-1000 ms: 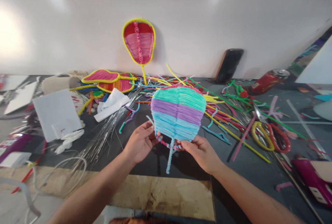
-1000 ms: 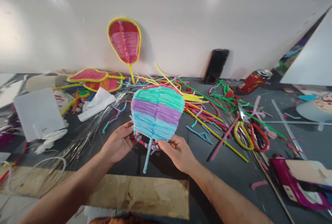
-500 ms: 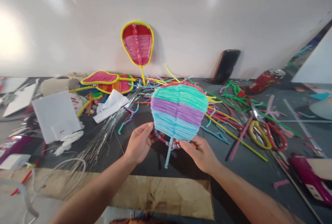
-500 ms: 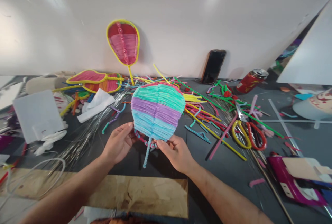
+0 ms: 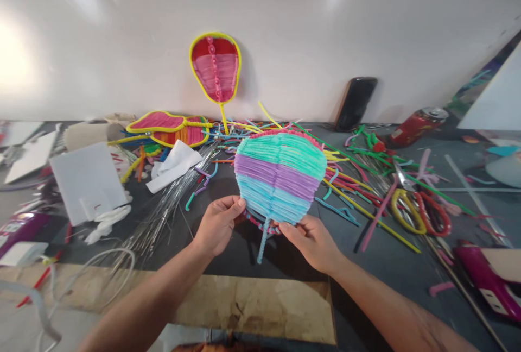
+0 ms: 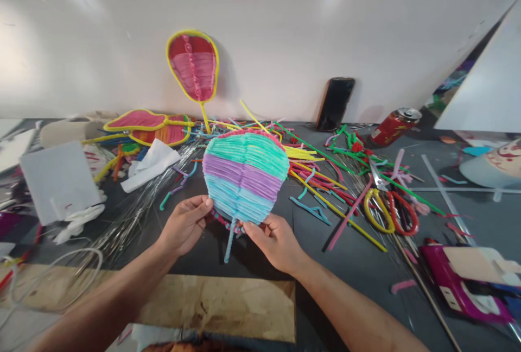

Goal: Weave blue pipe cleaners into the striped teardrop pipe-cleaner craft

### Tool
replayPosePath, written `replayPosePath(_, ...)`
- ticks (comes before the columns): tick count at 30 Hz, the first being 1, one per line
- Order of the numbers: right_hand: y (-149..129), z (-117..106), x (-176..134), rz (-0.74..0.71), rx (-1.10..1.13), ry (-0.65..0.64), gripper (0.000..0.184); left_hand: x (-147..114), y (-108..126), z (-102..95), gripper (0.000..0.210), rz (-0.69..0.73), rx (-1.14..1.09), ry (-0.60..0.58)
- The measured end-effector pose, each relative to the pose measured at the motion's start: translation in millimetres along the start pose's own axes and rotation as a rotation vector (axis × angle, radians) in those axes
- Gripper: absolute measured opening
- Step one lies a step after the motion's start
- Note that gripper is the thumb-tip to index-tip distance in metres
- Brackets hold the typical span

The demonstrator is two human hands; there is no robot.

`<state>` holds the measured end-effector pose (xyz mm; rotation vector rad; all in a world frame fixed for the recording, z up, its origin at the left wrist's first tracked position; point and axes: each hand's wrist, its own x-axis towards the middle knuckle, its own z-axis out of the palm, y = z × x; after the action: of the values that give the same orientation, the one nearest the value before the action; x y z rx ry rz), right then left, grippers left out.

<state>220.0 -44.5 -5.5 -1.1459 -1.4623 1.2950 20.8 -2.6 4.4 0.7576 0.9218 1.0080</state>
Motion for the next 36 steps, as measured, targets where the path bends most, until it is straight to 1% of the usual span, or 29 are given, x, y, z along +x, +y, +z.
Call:
replayPosePath(3, 1, 2, 0, -0.014, 0.003, -0.011, 0.028, 2, -1, -1.1, 0.022, -0.012, -0.002, -0.021)
replayPosePath(6, -2, -1, -1, -0.063, -0.134, 0.041, 0.027, 4, -3, -1.0, 0.021, -0.026, 0.025, -0.027)
replayPosePath(7, -3, -3, -1, -0.110, -0.205, 0.080, 0.025, 3, -4, -0.2, 0.020, -0.017, 0.033, -0.009)
replayPosePath(8, -4, -6, -1, -0.181, -0.288, 0.124, 0.023, 3, -4, 1.1, 0.025, 0.009, 0.042, 0.022)
replayPosePath(10, -5, -11, 0, -0.377, -0.492, 0.211, 0.017, -2, -5, 4.5, 0.043, 0.084, 0.076, 0.051)
replayPosePath(11, -6, -14, 0, -0.483, -0.608, 0.243, 0.014, -6, -6, 6.4, 0.054, 0.116, 0.100, 0.022)
replayPosePath(12, -7, -15, 0, -0.578, -0.723, 0.265, 0.011, -10, -7, 8.2, 0.064, 0.133, 0.128, -0.043)
replayPosePath(14, -10, -14, -1, -0.706, -0.907, 0.263, 0.008, -20, -9, 11.1, 0.087, 0.125, 0.164, -0.237)
replayPosePath(16, -14, -9, -3, -0.753, -1.005, 0.191, 0.008, -28, -12, 13.0, 0.106, 0.087, 0.179, -0.394)
replayPosePath(18, -18, 0, -5, -0.769, -1.034, 0.100, 0.014, -33, -15, 14.3, 0.110, 0.045, 0.163, -0.485)
replayPosePath(19, -19, 5, -6, -0.776, -1.035, 0.063, 0.019, -33, -17, 15.0, 0.105, 0.030, 0.142, -0.494)
replayPosePath(20, -19, 9, -7, -0.784, -1.031, 0.035, 0.026, -32, -18, 15.9, 0.095, 0.023, 0.120, -0.466)
replayPosePath(21, -19, 12, -8, -0.790, -1.024, 0.014, 0.032, -30, -19, 16.9, 0.081, 0.022, 0.101, -0.404)
replayPosePath(23, -19, 13, -8, -0.806, -0.982, -0.021, 0.041, -25, -19, 19.1, 0.049, 0.023, 0.090, -0.222)
replayPosePath(24, -19, 12, -8, -0.818, -0.942, -0.041, 0.044, -22, -18, 20.0, 0.036, 0.019, 0.096, -0.130)
replayPosePath(25, -18, 8, -8, -0.831, -0.890, -0.061, 0.044, -19, -17, 20.6, 0.028, 0.010, 0.094, -0.056)
replayPosePath(27, -16, -1, -6, -0.821, -0.755, -0.058, 0.036, -15, -12, 20.6, 0.025, -0.032, 0.046, 0.023)
replayPosePath(28, -15, -6, -5, -0.773, -0.686, -0.019, 0.028, -14, -9, 20.0, 0.024, -0.058, 0.000, 0.039)
replayPosePath(29, -13, -11, -3, -0.693, -0.619, 0.054, 0.024, -13, -6, 19.1, 0.024, -0.088, -0.053, 0.040)
replayPosePath(31, -7, -19, 0, -0.487, -0.493, 0.232, 0.019, -12, -1, 17.1, 0.022, -0.145, -0.158, 0.018)
replayPosePath(32, -4, -21, 2, -0.408, -0.443, 0.297, 0.017, -12, 2, 16.4, 0.021, -0.167, -0.199, 0.006)
replayPosePath(33, -1, -21, 3, -0.364, -0.413, 0.324, 0.015, -12, 3, 15.9, 0.020, -0.184, -0.230, -0.007)
replayPosePath(34, 1, -21, 4, -0.362, -0.406, 0.321, 0.016, -12, 3, 15.6, 0.019, -0.198, -0.249, -0.016)
replayPosePath(36, 4, -18, 4, -0.447, -0.450, 0.272, 0.021, -13, 2, 15.8, 0.019, -0.226, -0.255, -0.033)
